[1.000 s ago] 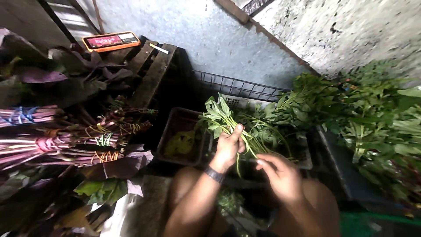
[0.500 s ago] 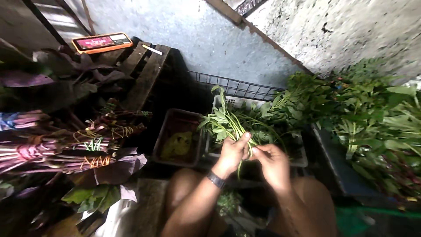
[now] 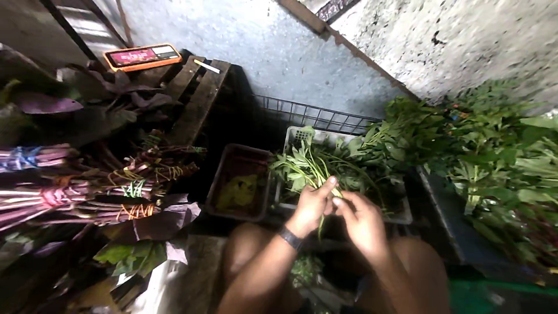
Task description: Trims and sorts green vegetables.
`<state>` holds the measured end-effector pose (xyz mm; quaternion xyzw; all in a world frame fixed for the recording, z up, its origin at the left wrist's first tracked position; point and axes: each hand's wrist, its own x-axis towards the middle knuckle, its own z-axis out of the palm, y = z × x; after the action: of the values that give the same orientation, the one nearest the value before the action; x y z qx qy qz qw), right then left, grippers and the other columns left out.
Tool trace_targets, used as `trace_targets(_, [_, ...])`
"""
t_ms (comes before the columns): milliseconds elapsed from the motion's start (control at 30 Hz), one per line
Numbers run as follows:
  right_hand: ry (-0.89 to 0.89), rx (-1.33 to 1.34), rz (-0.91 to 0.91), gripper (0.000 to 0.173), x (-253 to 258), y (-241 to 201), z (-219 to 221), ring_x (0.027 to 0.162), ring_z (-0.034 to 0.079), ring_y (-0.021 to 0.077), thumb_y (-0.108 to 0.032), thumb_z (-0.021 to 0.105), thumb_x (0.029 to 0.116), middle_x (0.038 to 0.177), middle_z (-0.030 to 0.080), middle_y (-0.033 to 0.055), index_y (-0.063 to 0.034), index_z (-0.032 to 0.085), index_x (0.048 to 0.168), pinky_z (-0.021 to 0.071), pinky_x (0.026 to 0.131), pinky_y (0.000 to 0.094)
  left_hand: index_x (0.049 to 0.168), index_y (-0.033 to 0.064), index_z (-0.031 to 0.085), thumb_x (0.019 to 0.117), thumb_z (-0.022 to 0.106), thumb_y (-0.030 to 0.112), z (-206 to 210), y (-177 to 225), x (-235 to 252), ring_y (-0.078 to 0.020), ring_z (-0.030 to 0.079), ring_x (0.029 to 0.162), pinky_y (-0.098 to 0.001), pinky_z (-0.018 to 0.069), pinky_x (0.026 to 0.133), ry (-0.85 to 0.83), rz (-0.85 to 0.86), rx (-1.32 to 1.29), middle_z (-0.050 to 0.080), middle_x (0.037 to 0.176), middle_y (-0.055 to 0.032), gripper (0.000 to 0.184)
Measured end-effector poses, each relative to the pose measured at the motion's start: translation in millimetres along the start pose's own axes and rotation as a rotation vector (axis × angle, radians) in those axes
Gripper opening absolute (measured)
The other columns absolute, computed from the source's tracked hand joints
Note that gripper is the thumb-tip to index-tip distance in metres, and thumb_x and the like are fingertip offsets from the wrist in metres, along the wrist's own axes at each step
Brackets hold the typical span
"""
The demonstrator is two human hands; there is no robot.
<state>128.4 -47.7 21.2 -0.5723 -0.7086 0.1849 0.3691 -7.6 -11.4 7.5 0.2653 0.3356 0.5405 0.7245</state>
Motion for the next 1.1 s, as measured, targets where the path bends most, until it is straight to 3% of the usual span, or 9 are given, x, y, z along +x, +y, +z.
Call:
trace_targets(167, [-0.047, -0.101, -0.033, 0.022, -6.6, 13.1, 0.5, 0.089, 0.071, 0.0156, -0.022, 0.064, 0.1002, 0.103, 0.071, 0.0089, -0.006, 0.075, 0.111, 0.0613, 0.082, 0.0328, 0.108, 0.0037, 0.064, 0.1077, 0.052, 0.035, 5.3, -15.2, 1.7, -0.006, 0.043, 0.043, -0.0199, 0.0381, 0.039, 0.061, -0.167, -0.059, 0.053, 0.062, -0.0015, 0.034])
trace_targets(267, [-0.021, -0.075, -0.045, 0.023, -18.2, 21.0, 3.3, 0.086, 0.071, 0.0121, -0.024, 0.064, 0.1005, 0.1, 0.072, 0.0068, -0.0064, 0.076, 0.109, 0.0618, 0.08, 0.0293, 0.102, 0.0059, 0.065, 0.1081, 0.05, 0.039, 6.3, -20.7, 4.1, -0.0099, 0.052, 0.052, -0.0224, 0.0425, 0.043, 0.096, -0.207, -0.033, 0.063, 0.082, -0.0055, 0.037])
trace_targets(433, [0.039, -0.006, -0.081, 0.022, -33.4, 27.8, 4.2, 0.089, 0.07, 0.009, -0.023, 0.062, 0.1008, 0.099, 0.073, 0.0035, -0.0063, 0.075, 0.107, 0.0611, 0.081, 0.0265, 0.086, 0.0051, 0.06, 0.1072, 0.051, 0.041, 13.5, -22.7, -0.2, -0.0095, 0.047, 0.045, -0.0224, 0.0399, 0.039, 0.118, -0.248, -0.004, 0.059, 0.071, -0.0051, 0.043])
trace_targets(533, [-0.002, 0.001, -0.085, 0.025, -37.1, 29.1, 0.6, 0.097, 0.07, 0.0124, -0.026, 0.067, 0.0982, 0.106, 0.073, 0.0066, -0.0063, 0.075, 0.11, 0.06, 0.088, 0.0297, 0.081, 0.0046, 0.06, 0.1059, 0.057, 0.036, 12.4, -26.5, 2.5, -0.0113, 0.054, 0.052, -0.0252, 0.0479, 0.049, 0.179, -0.152, 0.108, 0.059, 0.067, -0.0043, 0.04])
trace_targets(667, [-0.157, 0.137, 0.092, 0.04, -29.0, 45.3, -32.3, 0.1, 0.07, 0.0149, -0.03, 0.068, 0.0978, 0.121, 0.069, 0.0118, -0.004, 0.068, 0.128, 0.0601, 0.088, 0.0328, 0.09, -0.0025, 0.066, 0.1058, 0.056, 0.016, 8.1, -23.5, 1.8, -0.0192, 0.068, 0.07, -0.036, 0.0597, 0.073, 0.066, 0.097, 0.328, 0.068, 0.074, -0.0086, 0.026])
trace_targets(733, [-0.117, 0.103, 0.196, 0.039, -18.7, 59.3, -53.2, 0.11, 0.068, 0.0201, -0.028, 0.063, 0.1011, 0.126, 0.068, 0.0156, -0.0017, 0.066, 0.13, 0.0578, 0.096, 0.0376, 0.102, -0.0054, 0.067, 0.106, 0.056, 0.014, 7.8, -10.6, -4.8, -0.0193, 0.071, 0.063, -0.0349, 0.0642, 0.065, -0.031, 0.151, 0.418, 0.074, 0.083, -0.0111, 0.022])
trace_targets(833, [-0.056, -0.018, 0.349, 0.036, -0.3, 86.6, -82.6, 0.12, 0.064, 0.026, -0.027, 0.057, 0.1051, 0.13, 0.066, 0.0178, -0.0021, 0.066, 0.13, 0.0516, 0.105, 0.0444, 0.096, 0.0005, 0.066, 0.1047, 0.06, 0.019, 8.0, 6.3, -11.9, -0.0125, 0.057, 0.045, -0.0274, 0.0525, 0.045, -0.018, 0.182, 0.495, 0.07, 0.073, -0.0067, 0.021])
trace_targets(967, [-0.108, -0.148, 0.535, 0.037, 25.7, 122.2, -91.1, 0.127, 0.06, 0.0297, -0.028, 0.053, 0.1074, 0.135, 0.064, 0.018, -0.0055, 0.064, 0.135, 0.046, 0.11, 0.0496, 0.1, 0.0037, 0.064, 0.1023, 0.065, 0.023, -2.0, 14.1, -3.6, -0.0116, 0.046, 0.043, -0.0261, 0.0443, 0.042, 0.158, 0.094, 0.436, 0.053, 0.061, -0.0034, 0.02])
trace_targets(1100, [-0.298, -0.131, 0.741, 0.051, 49.6, 158.9, -71.7, 0.131, 0.056, 0.0382, -0.033, 0.058, 0.1049, 0.139, 0.058, 0.0241, -0.0015, 0.053, 0.144, 0.0425, 0.11, 0.0579, 0.121, -0.0006, 0.063, 0.1055, 0.056, 0.018, -7.6, 7.7, 6.4, -0.008, 0.038, 0.039, -0.0242, 0.043, 0.038, 0.164, -0.12, 0.229, 0.039, 0.056, 0.0024, 0.025])
